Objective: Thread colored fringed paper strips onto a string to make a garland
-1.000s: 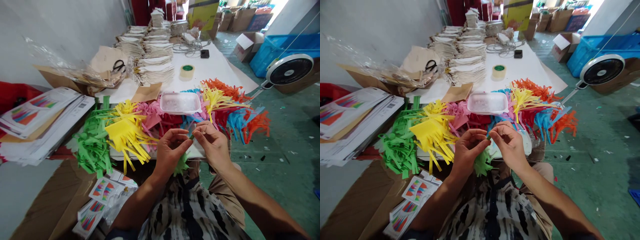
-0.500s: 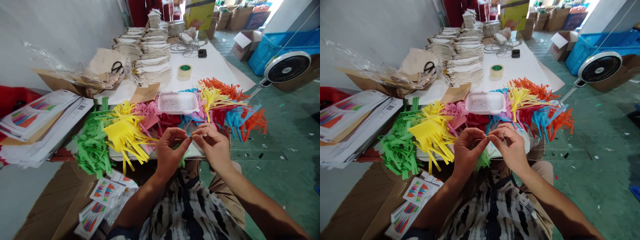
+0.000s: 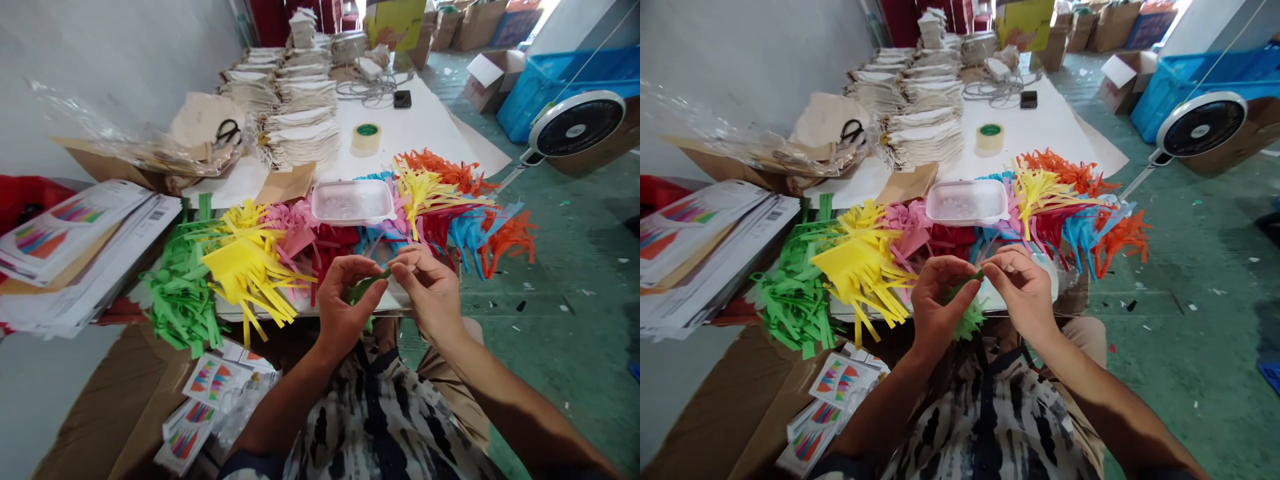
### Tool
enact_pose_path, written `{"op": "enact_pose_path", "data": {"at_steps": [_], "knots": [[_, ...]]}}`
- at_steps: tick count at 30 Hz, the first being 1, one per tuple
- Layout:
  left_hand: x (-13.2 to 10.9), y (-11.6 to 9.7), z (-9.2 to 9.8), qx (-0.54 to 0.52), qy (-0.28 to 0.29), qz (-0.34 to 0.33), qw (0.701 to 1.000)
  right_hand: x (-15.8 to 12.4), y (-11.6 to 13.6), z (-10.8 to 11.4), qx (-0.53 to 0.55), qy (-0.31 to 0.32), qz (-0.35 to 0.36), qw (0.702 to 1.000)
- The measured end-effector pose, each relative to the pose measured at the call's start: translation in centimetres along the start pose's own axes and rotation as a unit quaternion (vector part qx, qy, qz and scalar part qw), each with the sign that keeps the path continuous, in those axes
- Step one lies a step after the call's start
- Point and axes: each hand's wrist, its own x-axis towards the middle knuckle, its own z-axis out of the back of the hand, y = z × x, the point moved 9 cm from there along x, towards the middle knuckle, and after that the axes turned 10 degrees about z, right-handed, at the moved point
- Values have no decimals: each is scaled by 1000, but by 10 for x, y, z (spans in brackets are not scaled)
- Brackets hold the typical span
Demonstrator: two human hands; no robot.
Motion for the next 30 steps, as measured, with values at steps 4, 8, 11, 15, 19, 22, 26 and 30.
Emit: {"op": "enact_pose_path", "data": {"at_steps": [4, 8, 11, 15, 19, 22, 26, 30], "knots": [[2, 0, 3, 15, -28, 10, 999, -4, -1, -3, 3, 12, 0, 1000], [2, 4, 2, 26, -30, 14, 999, -7, 6, -3, -24, 26, 24, 999], [3, 8, 1, 35, -13, 23, 999, -4, 10, 5, -30, 20, 39, 999], [4, 13, -12, 72, 77, 47, 993, 4, 14, 13, -53, 28, 47, 997], [4, 19, -28, 146, 148, 58, 976, 5, -4, 10, 31, 72, -54, 995], [6, 30, -33, 159, 175, 94, 967, 10, -14, 21, 45, 61, -93, 993], [11, 55, -35, 134, 214, 162, 954, 46, -11, 51, 8, 11, -88, 996], [20, 67, -18, 172, 191, 177, 950, 112, 24, 82, -25, -89, 14, 996]]}}
